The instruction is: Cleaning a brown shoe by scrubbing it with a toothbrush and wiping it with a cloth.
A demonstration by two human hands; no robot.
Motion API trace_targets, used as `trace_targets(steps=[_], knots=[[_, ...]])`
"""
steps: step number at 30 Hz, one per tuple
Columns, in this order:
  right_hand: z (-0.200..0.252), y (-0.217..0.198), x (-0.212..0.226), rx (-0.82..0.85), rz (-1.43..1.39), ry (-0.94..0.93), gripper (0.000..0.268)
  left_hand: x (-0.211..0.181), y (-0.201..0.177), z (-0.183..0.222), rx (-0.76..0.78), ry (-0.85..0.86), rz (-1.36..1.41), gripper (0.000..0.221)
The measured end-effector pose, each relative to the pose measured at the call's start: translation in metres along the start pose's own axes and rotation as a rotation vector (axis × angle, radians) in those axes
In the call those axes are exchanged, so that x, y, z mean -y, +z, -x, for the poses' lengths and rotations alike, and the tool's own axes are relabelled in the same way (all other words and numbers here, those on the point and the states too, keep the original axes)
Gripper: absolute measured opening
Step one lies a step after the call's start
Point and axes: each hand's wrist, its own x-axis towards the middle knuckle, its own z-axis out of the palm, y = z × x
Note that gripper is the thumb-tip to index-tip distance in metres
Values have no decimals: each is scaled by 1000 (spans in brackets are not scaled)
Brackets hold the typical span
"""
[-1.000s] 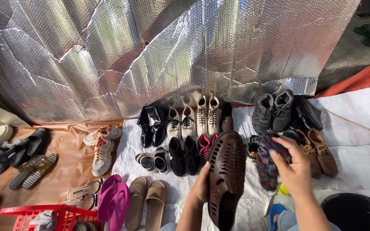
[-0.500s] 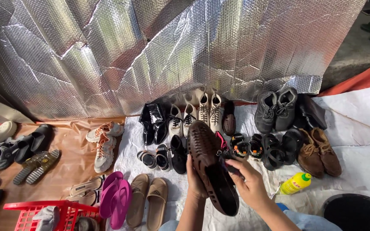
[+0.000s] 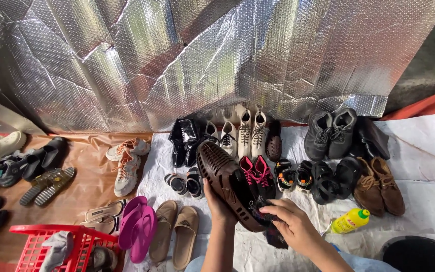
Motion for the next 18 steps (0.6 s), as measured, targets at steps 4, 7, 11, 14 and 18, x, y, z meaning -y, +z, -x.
trace_targets(steps=[4,7,11,14,18], knots=[[4,-7,-7,26,-24,100,54,-1,-2,-6,-54,56,14,84],[1,-22,-7,134,32,297,52,2,-14,-15,-63,184,18,76],[-23,-40,36,67,-77,215,45,14,-20,-22,-131,220,-125,67],[-45,-19,49,-151,4,28,45,28,-35,-23,-174,331,-358,56],[-82,37,43,-343,498,-310,49,40,-64,-29,4,517,-629,49]])
